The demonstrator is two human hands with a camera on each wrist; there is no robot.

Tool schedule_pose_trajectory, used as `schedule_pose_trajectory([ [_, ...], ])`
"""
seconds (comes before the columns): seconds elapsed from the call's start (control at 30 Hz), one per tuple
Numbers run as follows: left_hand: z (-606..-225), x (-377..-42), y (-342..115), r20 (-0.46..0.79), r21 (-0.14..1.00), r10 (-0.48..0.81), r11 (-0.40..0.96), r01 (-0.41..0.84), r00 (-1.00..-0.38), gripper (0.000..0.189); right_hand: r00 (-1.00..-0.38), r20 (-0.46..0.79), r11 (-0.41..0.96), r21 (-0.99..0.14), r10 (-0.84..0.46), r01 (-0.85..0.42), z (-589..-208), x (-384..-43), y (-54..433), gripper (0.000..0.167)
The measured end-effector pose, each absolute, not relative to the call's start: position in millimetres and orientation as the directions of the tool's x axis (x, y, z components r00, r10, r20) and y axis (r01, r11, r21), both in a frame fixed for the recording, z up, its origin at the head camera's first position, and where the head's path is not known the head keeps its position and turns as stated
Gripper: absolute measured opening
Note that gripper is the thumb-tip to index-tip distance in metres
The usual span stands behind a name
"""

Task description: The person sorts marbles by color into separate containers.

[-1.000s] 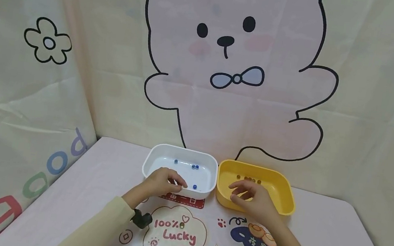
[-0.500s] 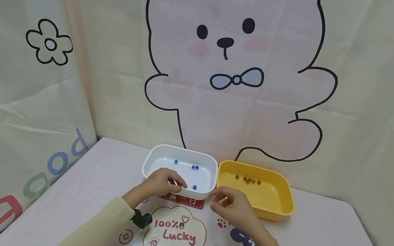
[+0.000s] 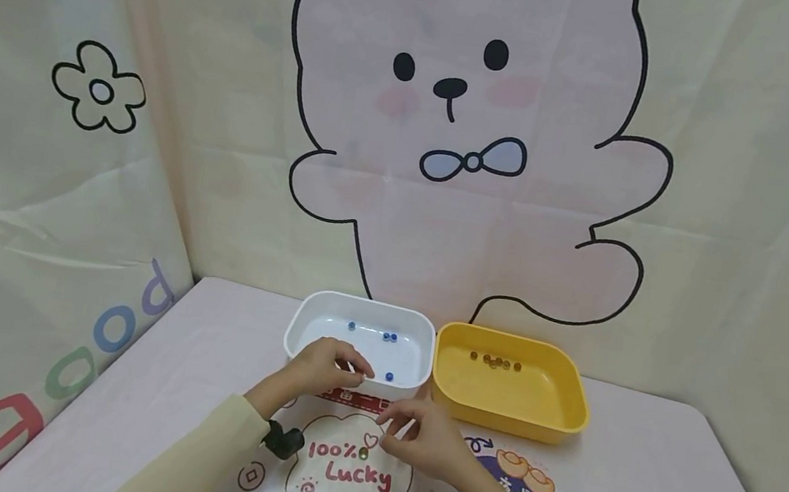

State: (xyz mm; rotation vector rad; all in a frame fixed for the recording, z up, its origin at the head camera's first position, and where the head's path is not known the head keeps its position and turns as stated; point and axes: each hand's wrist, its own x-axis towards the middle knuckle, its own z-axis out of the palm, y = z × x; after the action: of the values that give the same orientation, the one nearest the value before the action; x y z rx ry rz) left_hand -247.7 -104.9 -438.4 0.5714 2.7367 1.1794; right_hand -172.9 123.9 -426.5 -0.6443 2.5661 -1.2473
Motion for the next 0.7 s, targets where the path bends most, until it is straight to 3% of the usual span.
schedule_pose_trajectory([
  [0.27, -438, -248, -105, 0.051, 0.724, 0.379, 0.623, 0.296, -0.924, 0.012, -0.868, -0.115, 0.559, -0.803, -0.484, -0.205, -444, -174, 110, 0.019],
  [0.7, -439, -246, -104, 0.054, 0.73, 0.375, 0.618, 0.293, -0.926, 0.013, -0.875, -0.148, 0.604, -0.775, -0.462, -0.188, -460, -178, 105, 0.019],
])
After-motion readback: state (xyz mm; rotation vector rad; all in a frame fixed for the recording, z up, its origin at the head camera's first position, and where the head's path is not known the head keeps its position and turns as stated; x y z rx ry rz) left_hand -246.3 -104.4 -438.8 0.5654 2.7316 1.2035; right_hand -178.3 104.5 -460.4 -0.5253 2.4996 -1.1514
